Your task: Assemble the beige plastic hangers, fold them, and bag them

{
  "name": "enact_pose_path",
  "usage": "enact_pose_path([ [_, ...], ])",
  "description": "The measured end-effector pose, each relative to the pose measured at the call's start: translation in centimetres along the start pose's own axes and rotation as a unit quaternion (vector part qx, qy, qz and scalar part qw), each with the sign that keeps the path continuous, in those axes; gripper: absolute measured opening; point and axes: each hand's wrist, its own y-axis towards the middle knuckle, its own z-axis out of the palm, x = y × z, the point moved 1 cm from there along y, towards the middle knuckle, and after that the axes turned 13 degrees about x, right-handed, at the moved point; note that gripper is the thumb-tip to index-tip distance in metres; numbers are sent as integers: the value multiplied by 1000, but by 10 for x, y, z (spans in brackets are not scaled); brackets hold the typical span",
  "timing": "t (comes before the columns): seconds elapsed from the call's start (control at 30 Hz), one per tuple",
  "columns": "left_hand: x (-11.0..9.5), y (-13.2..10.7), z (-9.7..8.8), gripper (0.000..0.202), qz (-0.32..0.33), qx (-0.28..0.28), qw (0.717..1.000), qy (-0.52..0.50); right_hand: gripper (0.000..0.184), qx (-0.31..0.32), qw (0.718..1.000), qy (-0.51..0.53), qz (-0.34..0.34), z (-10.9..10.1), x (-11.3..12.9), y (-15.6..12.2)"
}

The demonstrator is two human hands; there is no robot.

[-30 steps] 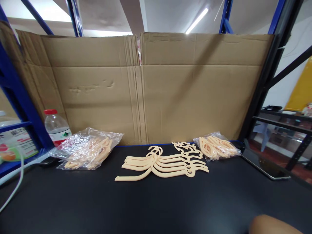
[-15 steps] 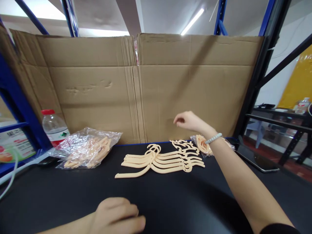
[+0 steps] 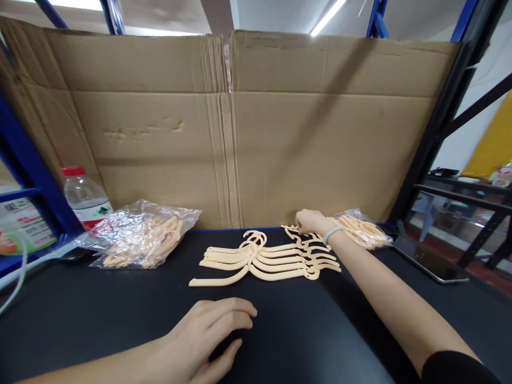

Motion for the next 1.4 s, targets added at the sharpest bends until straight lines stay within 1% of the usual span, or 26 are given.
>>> enact_pose_path([
  [0.13, 1, 1, 1, 34, 4, 0, 1000, -14, 18, -19, 999, 43, -25, -4, -3, -3],
  [0.23, 1, 2, 0, 34, 3, -11, 1000, -25, 8, -52, 991, 97, -72, -17, -8, -14],
  [0.3, 2, 2, 1, 33, -3, -20, 999, -46, 7, -87, 981, 136, -107, -28, -8, -25],
  [0.4, 4, 1, 3, 29, -28, -49, 993, -103, 12, -141, 958, 191, -159, -45, 3, -46],
  [0.47, 7, 1, 4, 25, -78, -84, 980, -161, 18, -159, 942, 222, -196, -54, 20, -61],
  [0.5, 9, 2, 4, 21, -119, -104, 968, -197, 21, -158, 933, 239, -217, -57, 31, -69],
  [0.53, 11, 3, 4, 18, -164, -123, 948, -242, 23, -152, 923, 261, -240, -60, 43, -76],
  [0.6, 14, 6, 2, 22, -240, -154, 894, -347, 21, -111, 875, 356, -308, -60, 71, -89],
  [0.67, 16, 11, -2, 34, -268, -170, 836, -448, 15, -74, 843, 394, -359, -56, 100, -100],
  [0.7, 15, 13, -5, 39, -269, -174, 814, -485, 13, -74, 831, 401, -378, -52, 113, -104],
  [0.77, 14, 15, -10, 38, -268, -179, 788, -525, 10, -95, 813, 406, -406, -44, 135, -112],
  [0.83, 11, 13, -15, 31, -277, -187, 773, -539, 11, -124, 802, 410, -416, -36, 152, -118],
  [0.93, 10, 5, -20, 29, -289, -210, 757, -547, 16, -155, 788, 427, -415, -27, 163, -124],
  [0.97, 11, 1, -21, 29, -291, -221, 754, -546, 18, -167, 789, 429, -406, -24, 163, -124],
  [1.0, 12, -3, -21, 31, -292, -232, 753, -542, 19, -177, 799, 421, -392, -20, 161, -124],
  [1.03, 14, -7, -22, 32, -294, -244, 752, -537, 19, -186, 821, 394, -369, -15, 158, -122],
  [1.07, 16, -11, -21, 33, -298, -253, 751, -532, 17, -196, 849, 355, -340, -9, 154, -119],
  [1.13, 21, -17, -19, 35, -308, -265, 743, -531, 13, -210, 904, 246, -279, 7, 147, -111],
  [1.17, 23, -20, -18, 36, -312, -269, 739, -533, 11, -218, 918, 215, -254, 15, 144, -107],
  [1.23, 26, -23, -15, 37, -311, -283, 732, -537, 14, -231, 932, 172, -219, 30, 142, -102],
  [1.3, 30, -24, -13, 37, -301, -309, 732, -527, 17, -237, 939, 152, -197, 41, 142, -99],
  [1.4, 34, -26, -10, 33, -285, -346, 743, -497, 14, -241, 945, 140, -171, 48, 145, -98],
])
